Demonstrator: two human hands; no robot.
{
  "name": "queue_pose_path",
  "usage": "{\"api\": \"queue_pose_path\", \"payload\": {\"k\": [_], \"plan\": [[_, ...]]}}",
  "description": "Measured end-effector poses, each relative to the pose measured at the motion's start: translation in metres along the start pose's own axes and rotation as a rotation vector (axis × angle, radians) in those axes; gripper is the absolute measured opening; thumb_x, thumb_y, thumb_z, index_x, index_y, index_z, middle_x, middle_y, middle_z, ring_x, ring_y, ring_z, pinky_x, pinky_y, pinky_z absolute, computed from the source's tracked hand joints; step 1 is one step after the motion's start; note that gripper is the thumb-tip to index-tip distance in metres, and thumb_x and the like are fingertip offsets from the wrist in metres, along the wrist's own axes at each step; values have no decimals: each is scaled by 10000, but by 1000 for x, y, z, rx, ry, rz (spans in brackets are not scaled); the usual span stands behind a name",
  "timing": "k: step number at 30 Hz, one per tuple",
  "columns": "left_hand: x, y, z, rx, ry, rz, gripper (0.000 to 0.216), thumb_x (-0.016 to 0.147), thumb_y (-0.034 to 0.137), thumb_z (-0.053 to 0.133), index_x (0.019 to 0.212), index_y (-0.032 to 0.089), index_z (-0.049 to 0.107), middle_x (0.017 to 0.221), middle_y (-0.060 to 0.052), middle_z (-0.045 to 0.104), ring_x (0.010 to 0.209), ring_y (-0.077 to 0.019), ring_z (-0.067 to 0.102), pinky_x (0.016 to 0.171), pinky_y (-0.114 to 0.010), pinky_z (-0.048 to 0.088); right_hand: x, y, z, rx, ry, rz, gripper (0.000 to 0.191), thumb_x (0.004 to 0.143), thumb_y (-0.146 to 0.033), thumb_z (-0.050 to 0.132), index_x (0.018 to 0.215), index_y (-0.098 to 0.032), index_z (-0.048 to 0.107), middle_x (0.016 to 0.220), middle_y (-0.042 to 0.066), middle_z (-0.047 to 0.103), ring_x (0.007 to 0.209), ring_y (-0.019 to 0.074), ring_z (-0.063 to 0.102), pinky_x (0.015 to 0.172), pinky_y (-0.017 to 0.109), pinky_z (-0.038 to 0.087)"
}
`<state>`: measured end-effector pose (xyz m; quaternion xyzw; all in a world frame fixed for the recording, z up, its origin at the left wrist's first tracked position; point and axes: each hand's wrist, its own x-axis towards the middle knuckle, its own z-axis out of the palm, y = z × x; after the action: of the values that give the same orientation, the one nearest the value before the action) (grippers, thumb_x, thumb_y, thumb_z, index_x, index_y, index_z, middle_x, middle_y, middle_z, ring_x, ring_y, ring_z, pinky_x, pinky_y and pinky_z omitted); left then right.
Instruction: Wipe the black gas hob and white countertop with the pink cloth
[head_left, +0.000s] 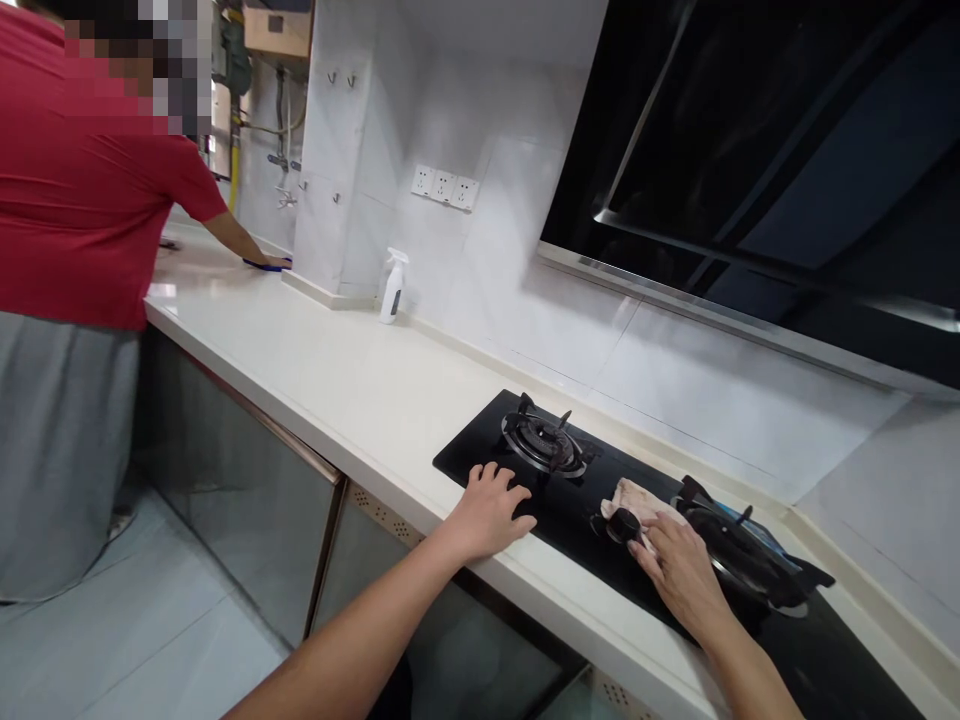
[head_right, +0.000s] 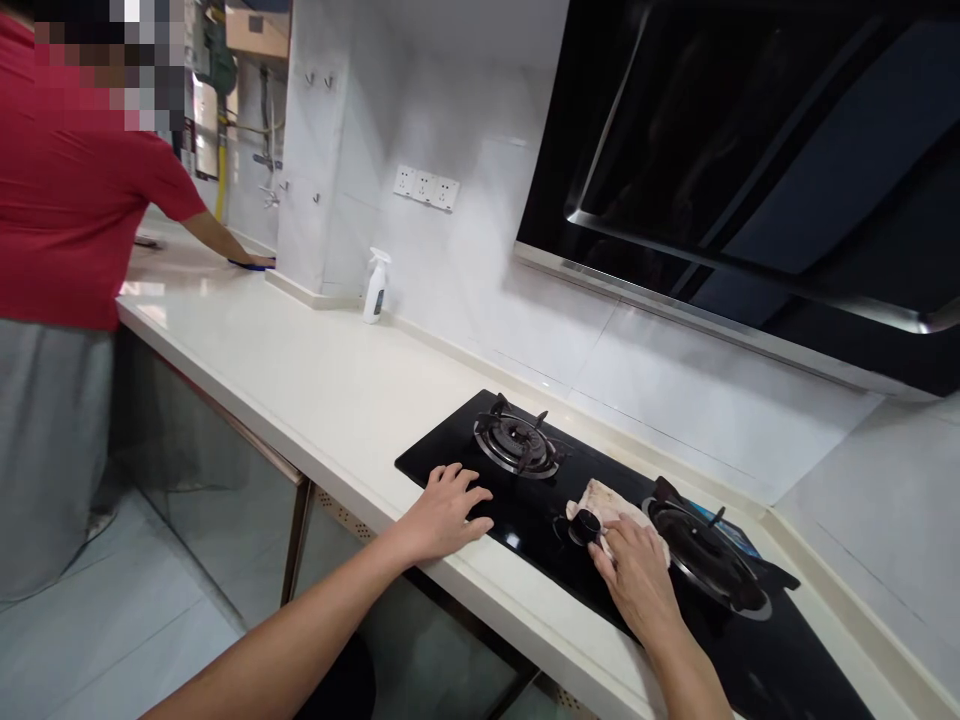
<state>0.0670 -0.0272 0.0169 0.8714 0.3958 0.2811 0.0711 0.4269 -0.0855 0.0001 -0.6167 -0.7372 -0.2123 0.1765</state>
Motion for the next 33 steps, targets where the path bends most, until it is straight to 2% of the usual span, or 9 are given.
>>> {"api": "queue_pose_path", "payload": {"k": [3,5,9,13,19,25,29,31,33], "plan": [[0,1,-1,5,-6,-4,375,970,431,568,1246,232,724,1348,-126,625,1306,-350,485,1131,-555,338,1,-6,-6,23,-6,-31,345,999,-451,431,868,-248,677,1032,88,708,1084,306,635,1023,532,436],[0,1,-2,4,-11,-4,379,971,435,569,1249,229,724,1346,-127,625,1311,-350,483,1134,-551,336,-2,-9,-8,32,8,-44,359,1008,-449,423,856,-243,676,1019,94,702,1044,302,634,1008,532,441],[0,1,-2,4,-15,0,388,970,441,572,1253,222,723,1352,-130,624,1311,-354,483,1133,-551,334,-16,-19,-14,81,31,-69,348,1027,-457,424,966,-245,693,1082,93,713,1173,316,599,1101,557,389],[1,1,-2,16,-9,0,383,972,431,562,1252,226,723,1348,-127,628,1300,-348,490,1120,-545,343,-28,-37,-27,153,21,-17,349,1030,-501,452,996,-244,686,1117,94,709,1185,298,593,1158,543,367],[2,-1,2,33,21,11,367,962,438,572,1235,249,729,1325,-116,641,1274,-335,509,1104,-534,358,-48,-47,-38,276,31,73,421,997,-595,469,967,-256,716,1109,117,713,1159,316,598,1064,531,469],[2,-2,4,29,19,16,392,967,436,567,1255,220,722,1330,-137,636,1283,-347,500,1108,-542,347,-90,-41,-56,350,-19,150,362,974,-566,516,898,-285,733,1126,109,710,1198,321,581,1065,520,476],[4,-2,5,19,22,18,393,971,433,554,1256,222,721,1328,-138,634,1282,-354,495,1103,-548,345,-117,-24,-77,335,-49,211,347,935,-587,555,878,-287,718,1109,116,709,1187,339,599,1042,503,495],[4,-2,5,17,25,19,390,972,434,549,1251,224,724,1323,-138,635,1280,-357,496,1098,-548,348,-128,-9,-87,340,-79,300,373,929,-623,527,866,-291,685,1112,96,711,1172,332,621,1024,478,511],[4,-3,6,22,32,24,392,973,438,549,1250,223,725,1319,-142,636,1279,-361,496,1096,-549,347,-136,9,-94,335,-117,459,417,914,-682,491,861,-293,631,1052,75,717,1061,315,670,923,445,557]]}}
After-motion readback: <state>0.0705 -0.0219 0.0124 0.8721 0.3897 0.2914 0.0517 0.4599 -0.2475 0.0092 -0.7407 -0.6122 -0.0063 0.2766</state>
